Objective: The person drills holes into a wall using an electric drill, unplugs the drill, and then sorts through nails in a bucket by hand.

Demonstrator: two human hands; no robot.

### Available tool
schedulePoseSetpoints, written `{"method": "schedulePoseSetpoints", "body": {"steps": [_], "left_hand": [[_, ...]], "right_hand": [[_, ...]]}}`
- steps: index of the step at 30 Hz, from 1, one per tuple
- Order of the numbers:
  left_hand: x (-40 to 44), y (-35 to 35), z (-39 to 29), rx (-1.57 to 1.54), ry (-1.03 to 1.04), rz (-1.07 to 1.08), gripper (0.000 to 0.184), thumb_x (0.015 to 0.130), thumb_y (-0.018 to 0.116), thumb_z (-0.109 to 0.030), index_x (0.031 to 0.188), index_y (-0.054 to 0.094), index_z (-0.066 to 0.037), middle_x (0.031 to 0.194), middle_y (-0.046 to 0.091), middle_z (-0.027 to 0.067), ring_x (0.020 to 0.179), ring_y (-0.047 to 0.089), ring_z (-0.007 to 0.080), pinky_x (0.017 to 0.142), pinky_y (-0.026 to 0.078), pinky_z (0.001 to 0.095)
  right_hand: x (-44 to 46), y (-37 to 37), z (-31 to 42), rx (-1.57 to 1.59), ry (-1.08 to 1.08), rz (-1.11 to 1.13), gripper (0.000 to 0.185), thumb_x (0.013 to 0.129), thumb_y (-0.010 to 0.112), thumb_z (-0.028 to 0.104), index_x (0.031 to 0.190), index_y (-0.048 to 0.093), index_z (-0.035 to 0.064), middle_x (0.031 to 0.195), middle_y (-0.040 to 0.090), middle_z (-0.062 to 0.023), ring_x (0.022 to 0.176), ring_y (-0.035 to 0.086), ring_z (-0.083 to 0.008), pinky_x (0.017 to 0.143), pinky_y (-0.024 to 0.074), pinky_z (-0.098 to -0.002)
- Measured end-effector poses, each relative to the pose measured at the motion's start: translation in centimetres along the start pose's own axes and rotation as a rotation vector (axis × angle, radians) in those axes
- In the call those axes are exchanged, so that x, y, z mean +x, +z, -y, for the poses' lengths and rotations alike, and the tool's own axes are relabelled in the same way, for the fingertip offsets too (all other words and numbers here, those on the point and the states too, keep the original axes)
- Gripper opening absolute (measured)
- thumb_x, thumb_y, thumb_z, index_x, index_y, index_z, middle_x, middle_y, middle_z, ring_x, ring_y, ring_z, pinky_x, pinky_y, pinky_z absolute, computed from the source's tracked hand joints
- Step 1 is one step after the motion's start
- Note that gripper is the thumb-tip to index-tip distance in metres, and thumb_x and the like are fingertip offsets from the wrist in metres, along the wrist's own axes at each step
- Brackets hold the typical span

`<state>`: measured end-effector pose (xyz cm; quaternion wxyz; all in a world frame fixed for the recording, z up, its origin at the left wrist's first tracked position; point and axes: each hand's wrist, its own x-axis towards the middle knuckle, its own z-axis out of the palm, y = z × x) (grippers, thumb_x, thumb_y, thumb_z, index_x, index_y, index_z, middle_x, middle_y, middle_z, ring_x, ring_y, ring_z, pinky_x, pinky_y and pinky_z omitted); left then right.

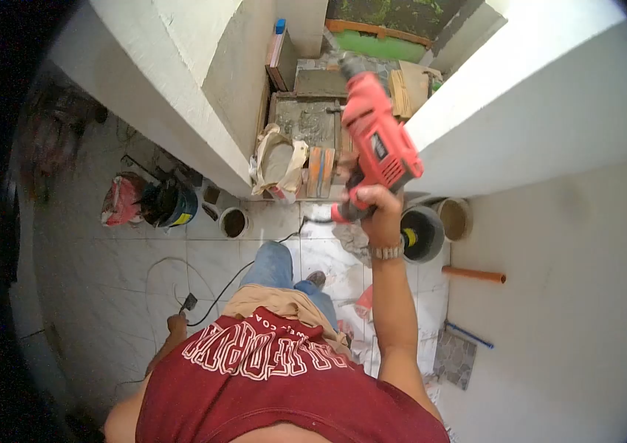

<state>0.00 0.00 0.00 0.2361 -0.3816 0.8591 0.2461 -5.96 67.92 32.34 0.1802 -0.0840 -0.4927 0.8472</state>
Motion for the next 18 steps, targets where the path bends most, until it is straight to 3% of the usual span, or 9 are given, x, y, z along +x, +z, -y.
{"method": "schedulePoseSetpoints", "body": {"steps": [2,3,5,7,9,10,13,16,18], "left_hand": [[0.2,1.6,0.4,-0.270,-0.113,-0.035,0.025,0.084,0.072,-0.023,0.089,0.074,0.002,0.093,0.075,0.0186,0.083,0.073,0.0325,0.070,0.057,0.0442],[-6.7,6.9,2.0,0.111,-0.006,0.090,0.024,0.084,0.072,-0.022,0.088,0.074,0.002,0.092,0.075,0.0185,0.083,0.073,0.0327,0.069,0.057,0.0439],[-2.8,7.1,0.4,0.743,0.414,0.062,0.021,0.083,0.072,-0.019,0.086,0.074,0.001,0.090,0.074,0.0184,0.084,0.073,0.0331,0.069,0.057,0.0434],[1.9,8.8,-2.5,0.704,0.593,-0.125,0.015,0.082,0.073,-0.016,0.086,0.076,-0.002,0.088,0.074,0.0175,0.083,0.073,0.0323,0.069,0.058,0.0425],[1.5,10.3,-3.3,0.830,0.518,-0.086,0.013,0.082,0.073,-0.015,0.085,0.077,-0.003,0.088,0.074,0.0171,0.082,0.073,0.0314,0.068,0.058,0.0429],[1.5,10.6,-4.6,0.900,0.354,-0.012,0.015,0.081,0.074,-0.018,0.082,0.076,-0.004,0.083,0.073,0.0162,0.081,0.073,0.0305,0.065,0.057,0.0437],[1.0,8.5,-5.8,0.747,0.546,0.077,0.019,0.080,0.073,-0.019,0.084,0.074,-0.001,0.078,0.072,0.0170,0.081,0.073,0.0315,0.065,0.057,0.0435],[0.8,7.8,-9.3,-0.246,-0.353,0.121,0.024,0.080,0.070,-0.017,0.097,0.074,-0.001,0.076,0.071,0.0171,0.077,0.074,0.0325,0.064,0.057,0.0425],[1.0,8.3,-9.7,-0.240,-0.420,0.080,0.024,0.080,0.070,-0.018,0.097,0.074,-0.001,0.076,0.071,0.0166,0.076,0.073,0.0320,0.063,0.057,0.0425]], "right_hand": [[3.6,1.1,1.4,0.053,-0.093,0.101,0.066,0.064,0.060,0.020,0.124,0.054,-0.0049,0.103,0.065,-0.0174,0.077,0.064,-0.0243,0.073,0.0543,-0.0326],[6.8,-2.4,4.9,-0.088,0.004,0.004,0.064,0.065,0.060,0.018,0.124,0.054,-0.0061,0.104,0.064,-0.0178,0.079,0.063,-0.0259,0.073,0.0546,-0.0346],[13.2,-1.0,5.3,0.033,-0.172,0.046,0.058,0.068,0.059,0.009,0.124,0.054,-0.0044,0.106,0.065,-0.0174,0.082,0.065,-0.0255,0.070,0.0570,-0.0361],[19.3,-0.2,6.0,0.105,-0.258,0.057,0.057,0.069,0.056,0.006,0.125,0.053,-0.0041,0.112,0.064,-0.0190,0.089,0.064,-0.0263,0.071,0.0571,-0.0370],[23.3,-0.8,6.9,0.080,-0.279,0.046,0.060,0.068,0.056,0.006,0.127,0.052,-0.0055,0.118,0.061,-0.0241,0.097,0.062,-0.0292,0.075,0.0547,-0.0399],[24.7,-0.5,7.6,0.087,-0.300,0.024,0.060,0.069,0.056,0.005,0.127,0.052,-0.0048,0.118,0.061,-0.0242,0.098,0.062,-0.0289,0.076,0.0547,-0.0403],[29.7,-0.4,10.3,0.030,-0.391,0.010,0.059,0.070,0.057,0.004,0.129,0.052,-0.0030,0.118,0.062,-0.0241,0.102,0.062,-0.0295,0.077,0.0548,-0.0413],[34.6,0.1,12.6,-0.097,-0.529,-0.072,0.060,0.069,0.056,0.001,0.129,0.051,-0.0045,0.114,0.064,-0.0242,0.099,0.065,-0.0308,0.072,0.0565,-0.0408],[37.8,0.9,13.8,-0.155,-0.661,-0.141,0.058,0.068,0.054,-0.005,0.126,0.051,-0.0073,0.106,0.066,-0.0245,0.089,0.068,-0.0296,0.063,0.0588,-0.0384]]}}
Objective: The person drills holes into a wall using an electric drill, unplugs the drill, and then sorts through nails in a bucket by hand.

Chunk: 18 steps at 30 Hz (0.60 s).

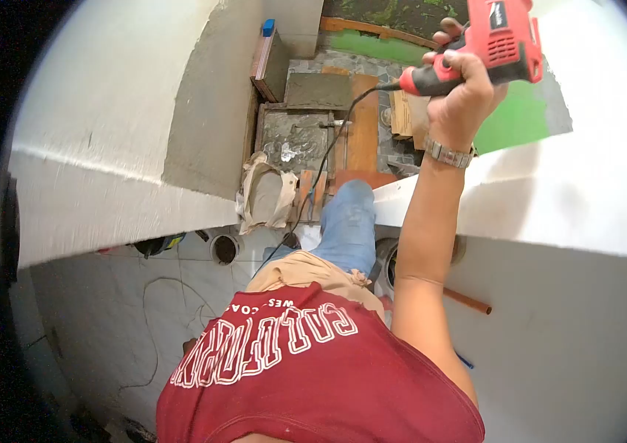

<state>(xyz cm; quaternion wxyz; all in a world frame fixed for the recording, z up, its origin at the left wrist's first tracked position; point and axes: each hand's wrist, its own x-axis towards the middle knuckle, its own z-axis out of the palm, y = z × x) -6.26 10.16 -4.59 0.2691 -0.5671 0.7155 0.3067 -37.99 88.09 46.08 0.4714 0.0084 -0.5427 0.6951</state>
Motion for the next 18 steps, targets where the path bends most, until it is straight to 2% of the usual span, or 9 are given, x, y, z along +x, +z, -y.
{"method": "schedulePoseSetpoints", "body": {"steps": [1,5,11,15,18], "left_hand": [[-0.4,0.6,-0.7,0.055,0.014,0.004,0.024,0.080,0.070,-0.018,0.097,0.074,-0.001,0.076,0.070,0.0164,0.076,0.072,0.0317,0.062,0.056,0.0424],[-4.4,4.6,-7.0,0.187,0.103,0.056,0.025,0.080,0.070,-0.020,0.098,0.074,-0.002,0.076,0.070,0.0155,0.073,0.070,0.0306,0.060,0.055,0.0423],[-11.5,12.9,-22.7,0.296,0.246,0.134,0.027,0.081,0.070,-0.023,0.099,0.074,-0.003,0.075,0.068,0.0142,0.069,0.068,0.0290,0.058,0.053,0.0421],[-18.5,19.4,-35.2,0.352,0.295,0.148,0.028,0.081,0.070,-0.025,0.099,0.074,-0.004,0.075,0.068,0.0133,0.067,0.066,0.0279,0.056,0.052,0.0419],[-24.1,22.7,-42.8,0.392,0.304,0.144,0.029,0.081,0.070,-0.026,0.100,0.073,-0.004,0.074,0.067,0.0126,0.065,0.064,0.0271,0.054,0.051,0.0418]], "right_hand": [[1.6,0.5,-0.6,-0.015,-0.048,-0.036,0.056,0.067,0.052,-0.008,0.123,0.051,-0.0087,0.102,0.067,-0.0241,0.084,0.069,-0.0277,0.059,0.0595,-0.0362],[7.8,-0.6,-4.1,-0.128,-0.150,-0.140,0.058,0.067,0.054,-0.008,0.125,0.049,-0.0118,0.100,0.067,-0.0256,0.085,0.070,-0.0322,0.059,0.0600,-0.0385],[18.2,-8.5,-11.5,-0.087,-0.233,-0.298,0.054,0.067,0.052,-0.010,0.121,0.051,-0.0123,0.104,0.064,-0.0257,0.088,0.069,-0.0331,0.057,0.0591,-0.0381],[25.4,-17.6,-17.9,-0.010,-0.128,-0.359,0.062,0.068,0.054,-0.003,0.130,0.049,-0.0067,0.113,0.062,-0.0245,0.099,0.064,-0.0314,0.067,0.0574,-0.0392],[29.8,-25.5,-22.1,0.138,0.043,-0.341,0.067,0.068,0.056,0.002,0.134,0.047,-0.0034,0.119,0.059,-0.0248,0.104,0.059,-0.0300,0.072,0.0553,-0.0393]]}}
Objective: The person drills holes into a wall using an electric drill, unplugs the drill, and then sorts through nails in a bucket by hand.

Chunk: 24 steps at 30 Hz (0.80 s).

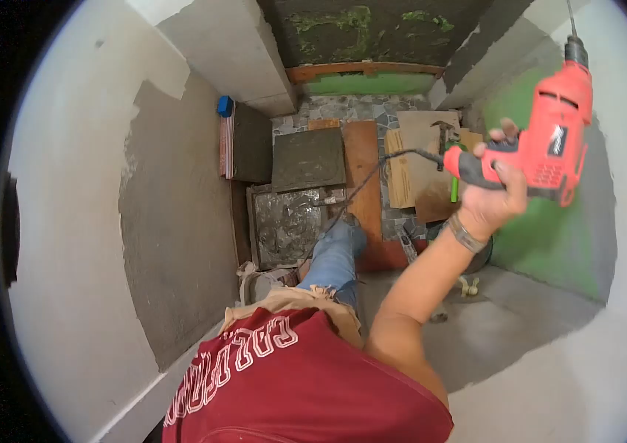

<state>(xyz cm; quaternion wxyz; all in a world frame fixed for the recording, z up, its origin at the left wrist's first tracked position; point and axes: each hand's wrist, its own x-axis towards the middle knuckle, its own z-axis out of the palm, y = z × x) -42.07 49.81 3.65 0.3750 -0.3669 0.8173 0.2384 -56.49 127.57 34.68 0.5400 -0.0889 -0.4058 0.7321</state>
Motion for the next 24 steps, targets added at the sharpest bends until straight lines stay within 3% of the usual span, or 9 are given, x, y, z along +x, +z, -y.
{"method": "schedulePoseSetpoints", "body": {"steps": [4,11,15,16,17,19,21,24], "left_hand": [[-3.9,-0.5,-9.9,0.050,-0.024,0.003,0.030,0.081,0.070,-0.028,0.100,0.073,-0.005,0.074,0.066,0.0117,0.062,0.062,0.0260,0.052,0.049,0.0417],[-7.2,-0.5,-13.7,0.133,-0.100,0.084,0.032,0.081,0.069,-0.031,0.101,0.073,-0.006,0.073,0.065,0.0101,0.058,0.059,0.0242,0.049,0.047,0.0414],[-7.1,0.1,-16.1,0.204,-0.213,0.223,0.034,0.081,0.069,-0.033,0.102,0.073,-0.007,0.073,0.064,0.0092,0.055,0.057,0.0231,0.047,0.046,0.0413],[-7.1,0.3,-17.2,0.229,-0.236,0.277,0.034,0.081,0.069,-0.034,0.102,0.073,-0.007,0.073,0.064,0.0090,0.055,0.056,0.0228,0.046,0.045,0.0413],[-7.0,0.3,-18.5,0.259,-0.253,0.339,0.034,0.081,0.069,-0.034,0.102,0.072,-0.007,0.073,0.064,0.0088,0.054,0.056,0.0225,0.046,0.045,0.0412],[-6.0,0.7,-21.3,0.282,-0.223,0.464,0.035,0.081,0.069,-0.035,0.103,0.072,-0.008,0.072,0.063,0.0083,0.053,0.055,0.0220,0.045,0.044,0.0412],[-3.3,1.5,-23.4,0.276,-0.095,0.551,0.029,0.078,0.071,-0.032,0.087,0.070,-0.005,0.064,0.057,0.0055,0.049,0.047,0.0182,0.043,0.038,0.0368],[-1.9,4.2,-27.1,0.283,-0.036,0.614,0.023,0.075,0.071,-0.026,0.071,0.063,-0.005,0.058,0.052,0.0047,0.047,0.045,0.0159,0.041,0.036,0.0353]], "right_hand": [[6.8,-5.2,-2.9,-0.062,0.123,-0.023,0.065,0.069,0.059,0.004,0.133,0.048,-0.0038,0.119,0.057,-0.0259,0.102,0.059,-0.0285,0.070,0.0570,-0.0383],[13.3,-3.5,3.2,-0.266,0.288,0.016,0.068,0.069,0.061,0.010,0.133,0.045,-0.0075,0.118,0.056,-0.0231,0.104,0.056,-0.0282,0.071,0.0512,-0.0346],[20.8,-0.8,11.2,-0.297,0.201,0.269,0.075,0.068,0.061,0.011,0.136,0.038,-0.0119,0.123,0.050,-0.0209,0.103,0.050,-0.0259,0.074,0.0477,-0.0360],[22.8,1.3,13.4,-0.420,0.104,0.300,0.078,0.069,0.062,0.013,0.137,0.035,-0.0141,0.125,0.047,-0.0214,0.104,0.049,-0.0264,0.081,0.0465,-0.0383],[24.6,2.9,16.4,-0.569,0.087,0.398,0.080,0.070,0.064,0.009,0.140,0.032,-0.0139,0.129,0.044,-0.0208,0.111,0.046,-0.0250,0.084,0.0462,-0.0348],[27.3,7.3,20.4,-0.665,0.139,0.449,0.081,0.072,0.062,0.007,0.143,0.028,-0.0141,0.132,0.041,-0.0210,0.117,0.044,-0.0258,0.090,0.0445,-0.0365],[27.0,14.4,19.4,-0.868,0.053,0.535,0.076,0.072,0.064,0.009,0.141,0.038,-0.0111,0.122,0.052,-0.0203,0.102,0.054,-0.0232,0.080,0.0483,-0.0323],[26.5,22.2,14.8,-1.095,0.003,0.670,0.073,0.071,0.062,0.007,0.139,0.041,-0.0102,0.117,0.055,-0.0182,0.095,0.054,-0.0209,0.076,0.0478,-0.0307]]}}
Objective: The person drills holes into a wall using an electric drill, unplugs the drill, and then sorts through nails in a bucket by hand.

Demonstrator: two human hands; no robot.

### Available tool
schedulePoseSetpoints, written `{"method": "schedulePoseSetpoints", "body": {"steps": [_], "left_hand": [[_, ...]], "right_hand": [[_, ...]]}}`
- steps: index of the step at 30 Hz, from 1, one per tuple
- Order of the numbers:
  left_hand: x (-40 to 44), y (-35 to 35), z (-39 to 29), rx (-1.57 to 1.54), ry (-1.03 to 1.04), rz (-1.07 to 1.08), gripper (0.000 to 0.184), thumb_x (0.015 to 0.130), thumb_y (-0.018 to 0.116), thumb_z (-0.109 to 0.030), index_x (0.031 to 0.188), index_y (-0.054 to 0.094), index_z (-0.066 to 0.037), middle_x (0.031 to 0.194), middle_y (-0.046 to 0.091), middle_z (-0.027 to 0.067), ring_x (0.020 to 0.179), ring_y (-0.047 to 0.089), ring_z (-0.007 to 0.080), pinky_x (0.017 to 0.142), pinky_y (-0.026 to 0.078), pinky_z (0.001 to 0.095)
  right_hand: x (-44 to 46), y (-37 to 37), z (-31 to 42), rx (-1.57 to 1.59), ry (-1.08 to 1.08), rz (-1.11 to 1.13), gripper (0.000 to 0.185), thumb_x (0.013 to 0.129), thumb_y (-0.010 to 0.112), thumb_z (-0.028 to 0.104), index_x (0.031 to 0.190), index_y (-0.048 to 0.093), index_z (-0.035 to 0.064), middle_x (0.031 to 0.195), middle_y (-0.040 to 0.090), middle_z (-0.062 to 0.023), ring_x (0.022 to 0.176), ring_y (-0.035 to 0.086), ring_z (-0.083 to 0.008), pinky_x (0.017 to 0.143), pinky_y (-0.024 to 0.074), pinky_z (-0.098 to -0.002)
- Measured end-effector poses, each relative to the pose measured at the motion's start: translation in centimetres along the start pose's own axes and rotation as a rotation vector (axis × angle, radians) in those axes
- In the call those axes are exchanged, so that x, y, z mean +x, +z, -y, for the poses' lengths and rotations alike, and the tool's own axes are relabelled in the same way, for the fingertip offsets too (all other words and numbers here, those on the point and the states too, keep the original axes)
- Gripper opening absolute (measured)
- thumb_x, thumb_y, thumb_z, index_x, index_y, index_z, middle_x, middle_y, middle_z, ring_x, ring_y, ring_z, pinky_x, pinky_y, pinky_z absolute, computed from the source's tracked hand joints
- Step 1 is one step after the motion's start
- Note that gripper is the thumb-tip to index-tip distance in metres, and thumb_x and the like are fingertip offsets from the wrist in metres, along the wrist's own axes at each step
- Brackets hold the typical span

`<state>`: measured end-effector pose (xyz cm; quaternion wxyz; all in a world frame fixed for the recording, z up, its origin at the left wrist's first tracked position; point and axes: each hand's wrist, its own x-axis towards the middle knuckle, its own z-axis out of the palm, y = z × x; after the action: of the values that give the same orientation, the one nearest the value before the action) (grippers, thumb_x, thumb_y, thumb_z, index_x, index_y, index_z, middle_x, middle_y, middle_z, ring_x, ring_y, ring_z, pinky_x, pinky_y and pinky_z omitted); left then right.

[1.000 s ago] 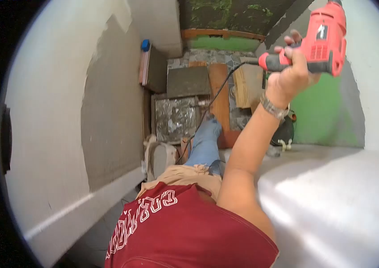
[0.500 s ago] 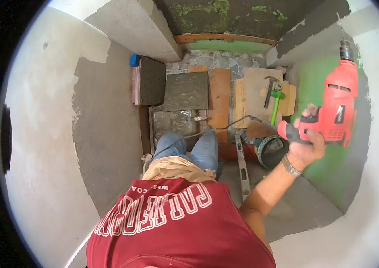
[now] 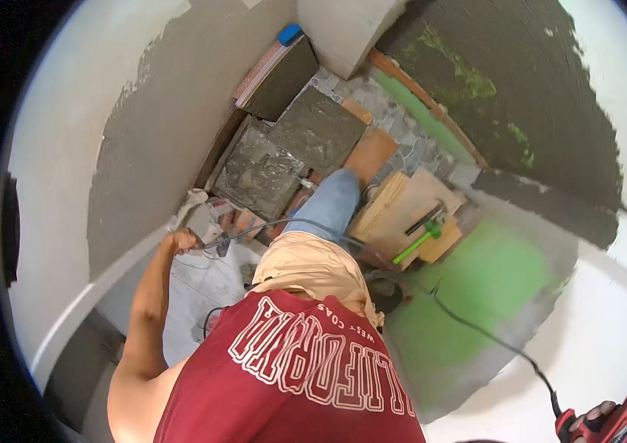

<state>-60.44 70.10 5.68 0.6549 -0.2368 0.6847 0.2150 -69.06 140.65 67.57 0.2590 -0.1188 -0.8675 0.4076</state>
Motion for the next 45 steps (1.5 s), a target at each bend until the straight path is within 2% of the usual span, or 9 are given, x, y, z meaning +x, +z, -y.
{"method": "schedulePoseSetpoints", "body": {"steps": [5,8,10,16,22,29,34,38,45], "left_hand": [[2.6,3.4,-6.8,-0.402,0.035,-0.096,0.022,0.077,0.070,-0.018,0.065,0.057,-0.004,0.056,0.047,0.0034,0.047,0.044,0.0133,0.040,0.033,0.0349],[13.2,12.2,-4.8,-0.514,0.280,-0.587,0.031,0.080,0.065,-0.025,0.075,0.066,0.005,0.069,0.065,0.0232,0.066,0.065,0.0369,0.059,0.048,0.0458],[10.6,14.8,-6.6,-0.330,0.256,-0.652,0.038,0.082,0.059,-0.027,0.095,0.070,0.007,0.094,0.067,0.0336,0.100,0.066,0.0475,0.085,0.051,0.0490],[4.2,19.1,-15.5,-0.363,-0.008,-0.511,0.039,0.080,0.059,-0.027,0.099,0.073,0.004,0.107,0.070,0.0291,0.105,0.068,0.0416,0.091,0.054,0.0474],[4.4,24.9,-22.0,-0.394,-0.030,-0.365,0.034,0.076,0.058,-0.018,0.095,0.075,0.004,0.105,0.071,0.0273,0.103,0.071,0.0382,0.086,0.056,0.0451],[0.7,30.9,-32.3,-0.584,-0.034,0.028,0.030,0.071,0.063,-0.011,0.092,0.076,0.004,0.103,0.072,0.0269,0.102,0.072,0.0373,0.082,0.057,0.0444],[4.5,34.9,-37.8,-0.935,-0.360,-0.288,0.032,0.081,0.065,-0.017,0.106,0.075,0.000,0.117,0.070,0.0246,0.112,0.068,0.0372,0.092,0.056,0.0431],[5.5,29.2,-41.3,-1.098,-0.522,-0.405,0.031,0.086,0.065,-0.020,0.112,0.074,-0.005,0.121,0.069,0.0209,0.116,0.066,0.0359,0.094,0.056,0.0437],[22.7,27.9,-42.5,-0.867,-0.459,-0.267,0.028,0.085,0.066,-0.015,0.111,0.074,-0.007,0.123,0.070,0.0167,0.115,0.068,0.0344,0.093,0.056,0.0462]], "right_hand": [[7.4,6.8,0.7,-0.246,0.128,0.448,0.070,0.069,0.060,0.005,0.136,0.047,-0.0088,0.109,0.060,-0.0147,0.084,0.055,-0.0172,0.069,0.0470,-0.0280],[10.5,12.9,-2.1,-0.318,0.207,0.740,0.069,0.067,0.058,0.004,0.134,0.050,-0.0079,0.105,0.063,-0.0127,0.077,0.056,-0.0150,0.066,0.0465,-0.0264],[11.2,16.9,-4.6,-0.301,0.250,0.881,0.068,0.066,0.057,0.003,0.133,0.053,-0.0074,0.102,0.065,-0.0113,0.072,0.056,-0.0135,0.063,0.0462,-0.0253],[13.7,20.0,-9.8,-0.237,0.361,1.054,0.063,0.068,0.053,0.002,0.131,0.054,-0.0060,0.095,0.066,-0.0092,0.057,0.048,-0.0072,0.048,0.0384,-0.0233],[14.3,22.9,-12.3,-0.213,0.003,1.040,0.058,0.065,0.057,0.015,0.117,0.061,-0.0082,0.095,0.067,-0.0145,0.065,0.060,-0.0152,0.049,0.0467,-0.0255],[21.2,30.2,-12.6,-0.197,-0.104,1.322,0.058,0.062,0.058,0.014,0.116,0.062,-0.0090,0.096,0.068,-0.0144,0.076,0.062,-0.0180,0.063,0.0500,-0.0296],[24.0,39.8,-17.1,-0.033,-0.172,1.478,0.056,0.065,0.058,0.013,0.116,0.063,-0.0084,0.095,0.067,-0.0136,0.077,0.063,-0.0177,0.067,0.0500,-0.0293],[23.0,47.3,-22.0,0.141,-0.051,1.505,0.055,0.069,0.057,0.010,0.120,0.059,-0.0121,0.096,0.069,-0.0169,0.070,0.064,-0.0170,0.059,0.0505,-0.0270],[23.7,48.3,-31.8,-0.183,0.209,1.440,0.058,0.069,0.065,0.009,0.122,0.059,-0.0129,0.096,0.070,-0.0194,0.056,0.061,-0.0177,0.047,0.0496,-0.0276]]}}
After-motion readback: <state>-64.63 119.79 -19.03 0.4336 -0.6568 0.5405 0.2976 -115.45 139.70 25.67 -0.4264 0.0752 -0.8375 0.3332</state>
